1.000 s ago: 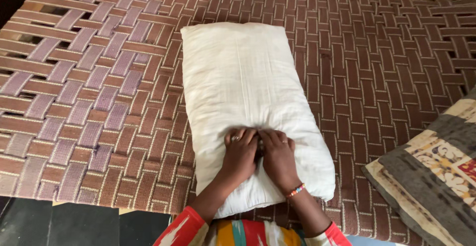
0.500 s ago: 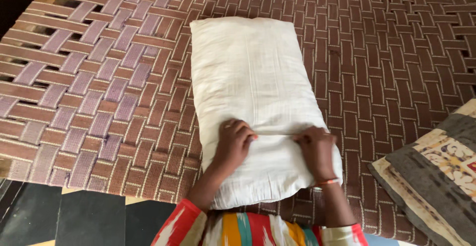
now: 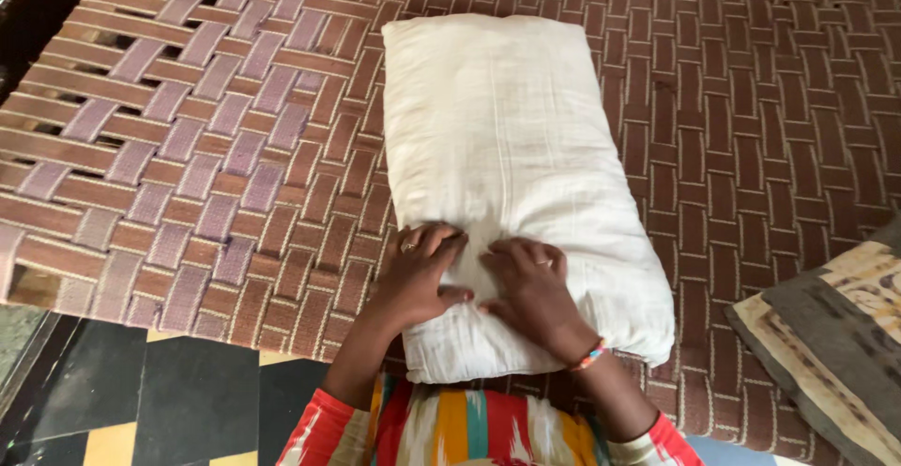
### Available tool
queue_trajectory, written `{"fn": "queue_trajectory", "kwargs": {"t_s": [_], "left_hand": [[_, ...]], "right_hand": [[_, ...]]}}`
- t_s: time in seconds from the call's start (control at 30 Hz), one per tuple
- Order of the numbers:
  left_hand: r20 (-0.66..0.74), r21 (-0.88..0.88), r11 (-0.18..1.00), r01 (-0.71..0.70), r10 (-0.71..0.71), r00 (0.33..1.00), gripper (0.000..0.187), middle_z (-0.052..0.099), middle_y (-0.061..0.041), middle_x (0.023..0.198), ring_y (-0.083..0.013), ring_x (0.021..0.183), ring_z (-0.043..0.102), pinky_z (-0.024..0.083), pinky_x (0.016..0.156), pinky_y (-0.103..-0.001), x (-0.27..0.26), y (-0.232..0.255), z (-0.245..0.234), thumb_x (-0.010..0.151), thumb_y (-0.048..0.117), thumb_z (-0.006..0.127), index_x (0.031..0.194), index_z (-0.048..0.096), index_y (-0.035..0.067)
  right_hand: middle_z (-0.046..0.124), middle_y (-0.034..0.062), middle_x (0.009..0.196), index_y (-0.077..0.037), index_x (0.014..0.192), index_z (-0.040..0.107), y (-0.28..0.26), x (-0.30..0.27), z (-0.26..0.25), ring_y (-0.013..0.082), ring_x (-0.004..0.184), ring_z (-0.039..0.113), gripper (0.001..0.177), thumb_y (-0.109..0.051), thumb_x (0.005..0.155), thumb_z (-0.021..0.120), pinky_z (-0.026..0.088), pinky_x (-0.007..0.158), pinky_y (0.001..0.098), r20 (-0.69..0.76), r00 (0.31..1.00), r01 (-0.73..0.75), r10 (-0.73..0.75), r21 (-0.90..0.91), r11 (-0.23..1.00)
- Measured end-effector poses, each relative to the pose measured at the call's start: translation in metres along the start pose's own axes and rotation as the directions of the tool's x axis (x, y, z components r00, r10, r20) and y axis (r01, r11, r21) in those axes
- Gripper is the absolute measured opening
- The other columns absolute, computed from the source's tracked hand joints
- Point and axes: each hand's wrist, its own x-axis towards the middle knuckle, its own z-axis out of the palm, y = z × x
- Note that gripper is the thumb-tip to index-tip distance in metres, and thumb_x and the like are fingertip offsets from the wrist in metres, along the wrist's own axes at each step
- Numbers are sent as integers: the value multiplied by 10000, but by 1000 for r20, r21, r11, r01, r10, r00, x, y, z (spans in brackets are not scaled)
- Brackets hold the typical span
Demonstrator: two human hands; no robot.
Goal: The person repeatedly presses, folds, and smooths a white pillow on a woven bed mat. They adjust the pillow's shape by hand, working along its length and edges to distribute the filling evenly.
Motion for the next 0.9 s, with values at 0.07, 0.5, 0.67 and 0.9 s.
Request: {"fn": "queue_trajectory", "kwargs": {"t_s": [0.07,0.5,0.67,0.9], "left_hand": [[38,69,997,-33,31,999,987,420,-71,1503,-270,1421,331,127,1165,-568,-3,0,-3,674,549,848,1482,484,116],[-292,117,986,-119,149,945,411,619,-110,1115,-288,1188,530,303,1092,-519,5,15,42,618,165,806,985,701,11],[-409,47,989,-143,149,900,233,623,-70,1027,-263,1137,566,320,1094,-507,-5,10,40,705,78,769,924,692,53],[-430,19,985,-172,163,888,160,618,-42,966,-242,1058,580,319,1065,-537,-18,11,24,777,73,755,927,701,83]], "right_hand": [[585,47,1300,-135,1272,638,-15,6,-3,264,1299,473,725,-386,627,856,277,1071,499,18,998,-54,55,-40,998],[611,15,1200,-146,1155,677,-21,10,17,220,1248,519,439,-281,755,798,305,1082,505,-71,996,-67,53,-210,975],[653,8,948,-146,952,707,-8,14,15,241,1024,594,258,-298,764,798,357,953,465,-134,991,-14,-3,-121,993],[707,-25,775,-157,787,734,36,-6,-3,185,830,606,142,-257,813,831,342,876,428,-168,977,-141,130,-53,989]]}}
